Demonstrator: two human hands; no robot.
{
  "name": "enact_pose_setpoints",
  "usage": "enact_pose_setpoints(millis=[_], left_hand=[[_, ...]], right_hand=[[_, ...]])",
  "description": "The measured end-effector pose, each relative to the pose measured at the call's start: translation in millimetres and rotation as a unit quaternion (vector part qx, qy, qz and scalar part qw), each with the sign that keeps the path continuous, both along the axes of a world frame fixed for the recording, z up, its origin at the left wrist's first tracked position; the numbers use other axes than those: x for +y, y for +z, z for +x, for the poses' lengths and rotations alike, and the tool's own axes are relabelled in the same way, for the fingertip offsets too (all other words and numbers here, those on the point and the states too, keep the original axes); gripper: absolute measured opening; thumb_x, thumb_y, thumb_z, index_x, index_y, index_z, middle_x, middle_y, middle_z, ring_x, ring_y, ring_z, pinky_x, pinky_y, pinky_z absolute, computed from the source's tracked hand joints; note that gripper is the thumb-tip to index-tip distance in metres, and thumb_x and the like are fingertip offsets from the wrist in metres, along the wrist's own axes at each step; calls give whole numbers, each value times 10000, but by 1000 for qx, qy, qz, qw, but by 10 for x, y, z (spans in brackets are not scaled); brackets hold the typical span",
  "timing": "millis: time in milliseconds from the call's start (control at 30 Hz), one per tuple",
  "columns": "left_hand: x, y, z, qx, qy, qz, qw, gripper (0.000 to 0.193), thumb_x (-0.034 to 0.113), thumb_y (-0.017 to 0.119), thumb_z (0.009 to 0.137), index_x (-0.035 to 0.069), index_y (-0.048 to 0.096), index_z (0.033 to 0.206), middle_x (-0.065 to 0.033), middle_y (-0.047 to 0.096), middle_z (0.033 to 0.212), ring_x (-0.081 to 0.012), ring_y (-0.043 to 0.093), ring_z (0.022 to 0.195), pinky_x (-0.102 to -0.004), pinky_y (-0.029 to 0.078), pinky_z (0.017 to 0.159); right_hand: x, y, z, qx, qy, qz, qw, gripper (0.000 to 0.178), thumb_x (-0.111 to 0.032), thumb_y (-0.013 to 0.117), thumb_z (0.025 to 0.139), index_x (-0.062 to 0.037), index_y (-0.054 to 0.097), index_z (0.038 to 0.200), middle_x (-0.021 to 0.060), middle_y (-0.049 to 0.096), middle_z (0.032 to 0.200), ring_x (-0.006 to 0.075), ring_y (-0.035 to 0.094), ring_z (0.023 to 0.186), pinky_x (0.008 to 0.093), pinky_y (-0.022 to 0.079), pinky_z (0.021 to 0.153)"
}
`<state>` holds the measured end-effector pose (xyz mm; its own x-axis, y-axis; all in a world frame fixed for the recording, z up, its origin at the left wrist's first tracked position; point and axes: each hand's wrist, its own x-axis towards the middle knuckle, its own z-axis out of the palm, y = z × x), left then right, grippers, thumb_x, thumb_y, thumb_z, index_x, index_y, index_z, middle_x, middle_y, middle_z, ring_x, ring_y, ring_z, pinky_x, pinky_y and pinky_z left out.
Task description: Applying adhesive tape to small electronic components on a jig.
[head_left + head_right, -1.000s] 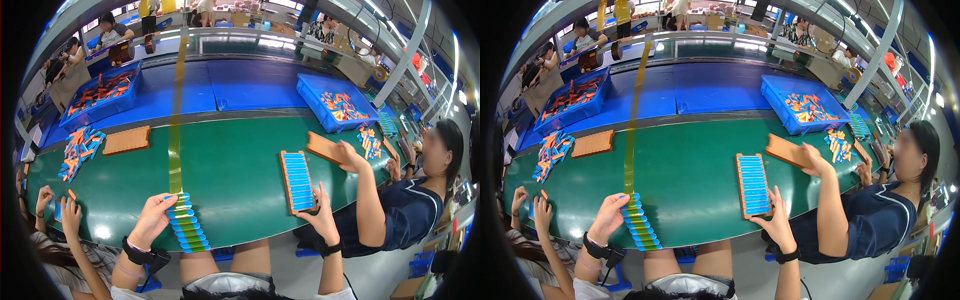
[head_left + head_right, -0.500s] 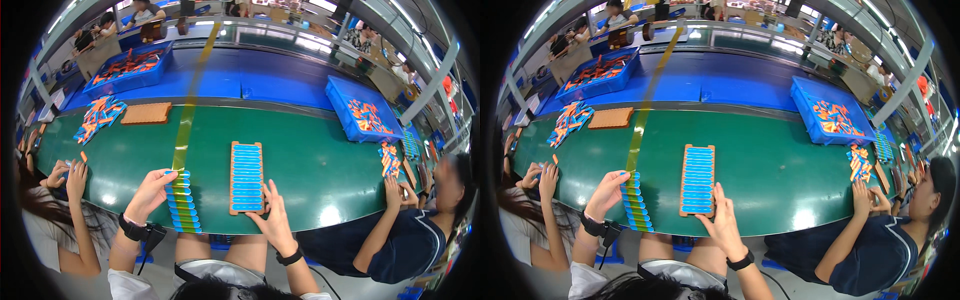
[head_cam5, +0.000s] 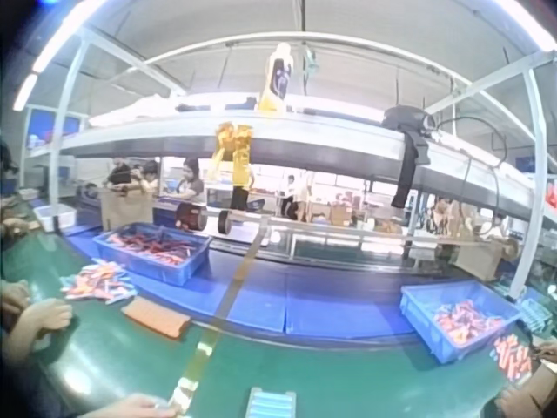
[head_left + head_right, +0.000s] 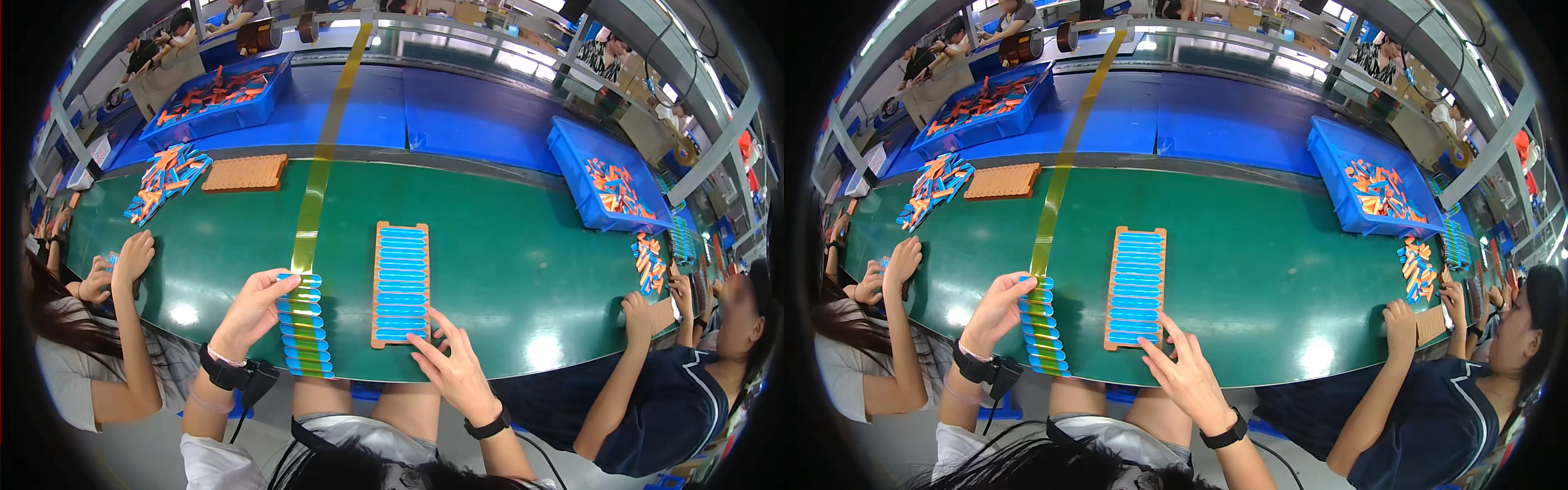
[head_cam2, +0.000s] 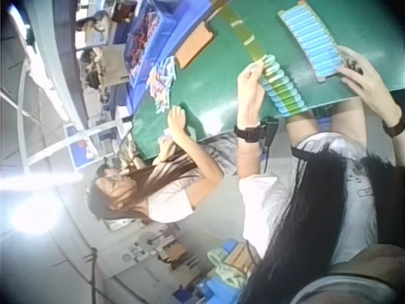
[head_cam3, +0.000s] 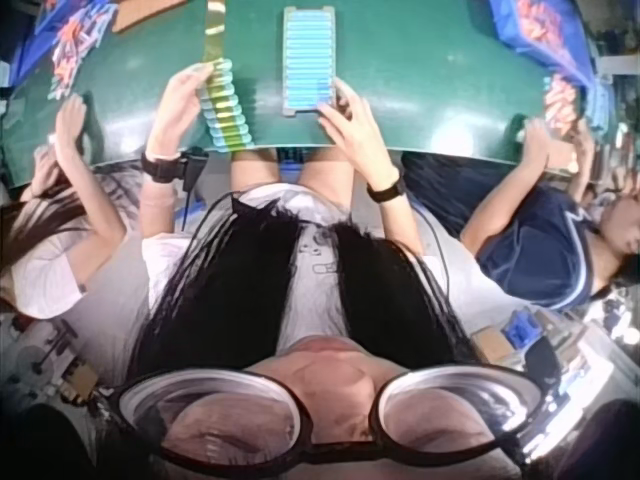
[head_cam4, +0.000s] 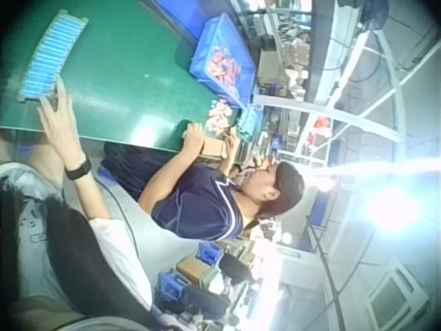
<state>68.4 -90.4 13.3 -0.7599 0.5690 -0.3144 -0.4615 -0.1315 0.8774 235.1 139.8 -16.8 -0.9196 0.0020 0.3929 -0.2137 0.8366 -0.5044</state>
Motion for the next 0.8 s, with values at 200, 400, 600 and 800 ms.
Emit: enact_pose_setpoints(millis=[200, 400, 600, 800], left_hand=[[-8, 29, -4, 3, -1, -7, 1000, 167, 119, 494, 851, -28, 531, 921, -96, 600, 804, -159, 601, 695, -290, 504, 639], [-24, 49, -8, -16, -3, 9, 1000, 171, 111, 490, 852, -35, 528, 932, -103, 601, 809, -176, 606, 698, -302, 506, 644], [-88, 65, -29, -24, -20, 30, 999, 187, 115, 494, 849, -37, 530, 951, -108, 603, 819, -185, 606, 711, -310, 504, 657], [-129, 49, -43, -47, -25, 57, 997, 213, 131, 487, 856, -48, 530, 962, -116, 602, 843, -184, 600, 729, -309, 498, 669]], right_hand=[[33, -30, -20, -3, 14, -12, 1000, 310, -69, 645, 709, -66, 572, 1011, 115, 397, 1227, 201, 468, 784, 279, 461, 634], [122, 232, -30, -174, -17, -237, 956, 814, -80, 696, 672, -15, 193, 1309, 155, 386, 1222, 237, 479, 818, 303, 456, 663], [73, 255, -286, -186, 35, -175, 966, 980, -50, 690, 666, -50, -19, 1343, 194, 349, 1289, 175, 483, 679, 287, 461, 666], [-139, 267, -469, -174, 44, -134, 975, 960, 0, 656, 672, -44, -35, 1337, 212, 346, 1283, 190, 484, 670, 302, 469, 674]])
